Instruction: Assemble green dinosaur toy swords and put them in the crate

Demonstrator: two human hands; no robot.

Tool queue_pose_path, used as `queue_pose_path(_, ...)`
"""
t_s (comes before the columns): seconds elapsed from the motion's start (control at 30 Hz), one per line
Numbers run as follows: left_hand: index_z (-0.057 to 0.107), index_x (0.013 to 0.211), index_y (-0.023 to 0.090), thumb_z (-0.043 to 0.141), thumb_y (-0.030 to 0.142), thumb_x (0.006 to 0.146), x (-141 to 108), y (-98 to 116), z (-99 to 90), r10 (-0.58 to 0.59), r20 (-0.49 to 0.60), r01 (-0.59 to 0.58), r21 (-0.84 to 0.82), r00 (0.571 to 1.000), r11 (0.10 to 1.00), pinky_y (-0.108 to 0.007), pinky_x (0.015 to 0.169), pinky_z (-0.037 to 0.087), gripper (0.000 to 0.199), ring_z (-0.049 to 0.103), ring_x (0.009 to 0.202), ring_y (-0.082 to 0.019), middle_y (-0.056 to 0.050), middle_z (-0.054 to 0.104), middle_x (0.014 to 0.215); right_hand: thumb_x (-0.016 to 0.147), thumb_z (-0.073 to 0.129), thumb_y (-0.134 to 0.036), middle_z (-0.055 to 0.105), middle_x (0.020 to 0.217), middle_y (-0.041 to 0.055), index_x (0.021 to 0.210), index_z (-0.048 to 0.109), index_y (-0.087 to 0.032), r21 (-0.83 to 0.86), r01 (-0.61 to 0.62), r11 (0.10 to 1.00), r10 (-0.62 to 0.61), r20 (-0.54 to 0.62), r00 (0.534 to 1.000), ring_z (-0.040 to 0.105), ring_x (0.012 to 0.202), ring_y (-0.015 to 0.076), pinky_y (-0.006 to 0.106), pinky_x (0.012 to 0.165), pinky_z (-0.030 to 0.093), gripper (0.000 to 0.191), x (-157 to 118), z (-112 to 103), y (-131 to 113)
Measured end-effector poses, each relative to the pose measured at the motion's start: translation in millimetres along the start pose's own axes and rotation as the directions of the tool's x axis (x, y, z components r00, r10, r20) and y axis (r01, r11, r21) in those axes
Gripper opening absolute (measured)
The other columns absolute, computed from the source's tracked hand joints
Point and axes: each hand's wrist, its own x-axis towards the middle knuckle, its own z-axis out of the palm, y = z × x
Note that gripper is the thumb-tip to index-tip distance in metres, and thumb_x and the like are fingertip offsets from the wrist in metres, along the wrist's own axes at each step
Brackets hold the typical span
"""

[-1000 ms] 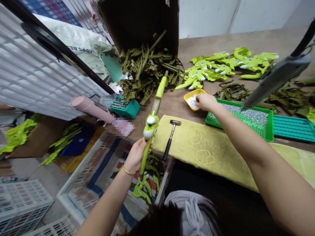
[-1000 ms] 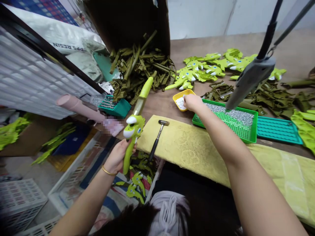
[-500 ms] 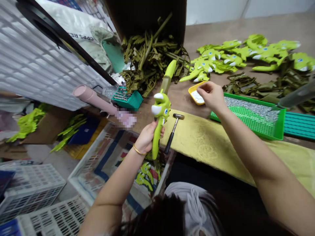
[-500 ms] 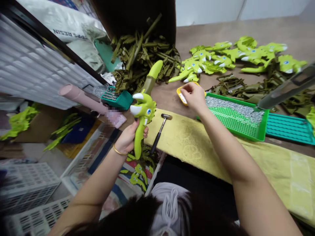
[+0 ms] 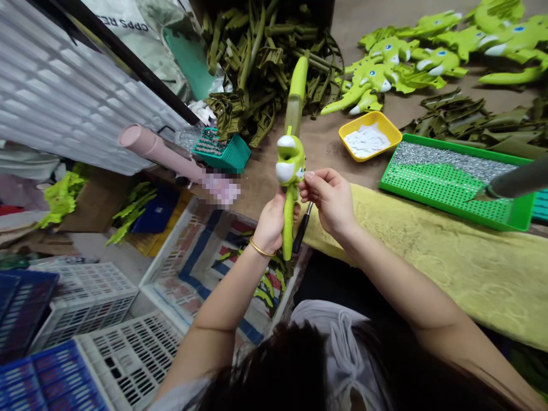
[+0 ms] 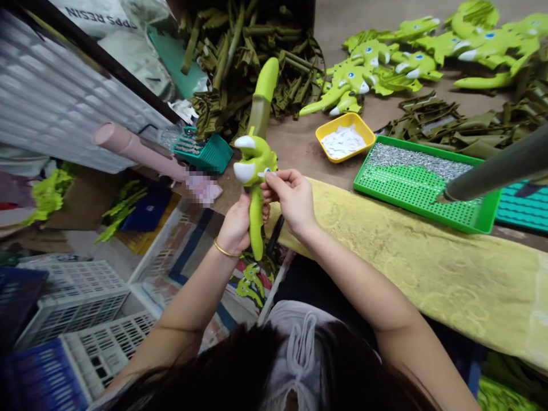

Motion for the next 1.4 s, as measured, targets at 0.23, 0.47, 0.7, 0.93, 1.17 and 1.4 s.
queue_pose_path(0.23,0.055,0.078,0.016,0.064,0.061,0.081,-4,-4,-6.2,0.034,-0.025,-0.034,0.008,0.999,0.999,-0.019,0.047,0.037,0.046,0.047,0.046,-0.007,0.003,0.054,0.056,0.071,0.073,-0.052,0.062,0.061,-0.0043,0.074,0.051,-0.020,-0.346,0.101,0.933,-0.047,0.162,0.986,0.056,0.051,0.0074,0.023,0.053,0.046,0.039,-2,-4,-6)
queue_pose_path(0.47,0.053,0.073,0.017,0.060,0.066,0.080,-11,-5,-45.2,0.016,-0.055,-0.007,0.172,0.998,0.985,-0.021,0.047,0.036,0.051,0.044,0.045,-0.008,0.002,0.053,0.052,0.086,0.053,-0.059,0.070,0.082,0.0100,0.104,0.056,-0.018,-0.964,0.264,0.023,0.251,0.262,0.932,0.065,0.073,0.0228,0.032,0.062,0.044,0.045,-11,-37,22)
queue_pose_path(0.7,0.054,0.074,0.017,0.059,0.071,0.077,-32,-15,-80.5,0.164,-0.089,-0.111,0.422,0.982,0.900,-0.022,0.051,0.037,0.054,0.047,0.051,-0.010,0.001,0.055,0.058,0.089,0.048,-0.049,0.070,0.092,0.0124,0.109,0.059,-0.020,-0.969,0.242,-0.055,0.237,0.222,0.946,0.067,0.080,0.0256,0.035,0.068,0.048,0.038,-46,-41,13)
queue_pose_path(0.93,0.057,0.107,0.017,0.053,0.060,0.082,-80,-48,-113.9,0.216,-0.106,-0.023,0.851,0.971,0.525,-0.027,0.069,0.045,0.050,0.061,0.073,-0.019,-0.005,0.068,0.086,0.087,0.045,-0.029,0.069,0.091,0.0069,0.142,0.039,-0.016,-0.847,0.001,0.531,-0.050,-0.029,0.998,0.054,0.053,0.0118,0.030,0.052,0.049,0.057,-78,-121,-27)
queue_pose_path(1.17,0.056,0.114,0.013,0.046,0.058,0.088,-109,-69,-114.3,0.173,0.036,-0.026,0.998,0.984,-0.060,-0.033,0.072,0.044,0.053,0.064,0.090,-0.031,-0.016,0.068,0.095,0.092,0.045,-0.034,0.070,0.116,0.0080,0.133,0.058,-0.026,-0.940,0.261,0.221,-0.282,0.194,0.940,0.068,0.090,0.0194,0.039,0.091,0.055,0.043,-125,-134,-13)
queue_pose_path(1.4,0.055,0.114,0.014,0.047,0.054,0.090,-102,-58,-124.8,0.136,0.112,-0.077,0.968,0.984,-0.237,-0.030,0.066,0.039,0.048,0.064,0.084,-0.029,-0.012,0.066,0.086,0.093,0.042,-0.031,0.071,0.116,0.0104,0.131,0.060,-0.021,-0.968,0.181,0.173,-0.251,0.134,0.959,0.070,0.090,0.0219,0.041,0.088,0.057,0.044,-146,-136,-10)
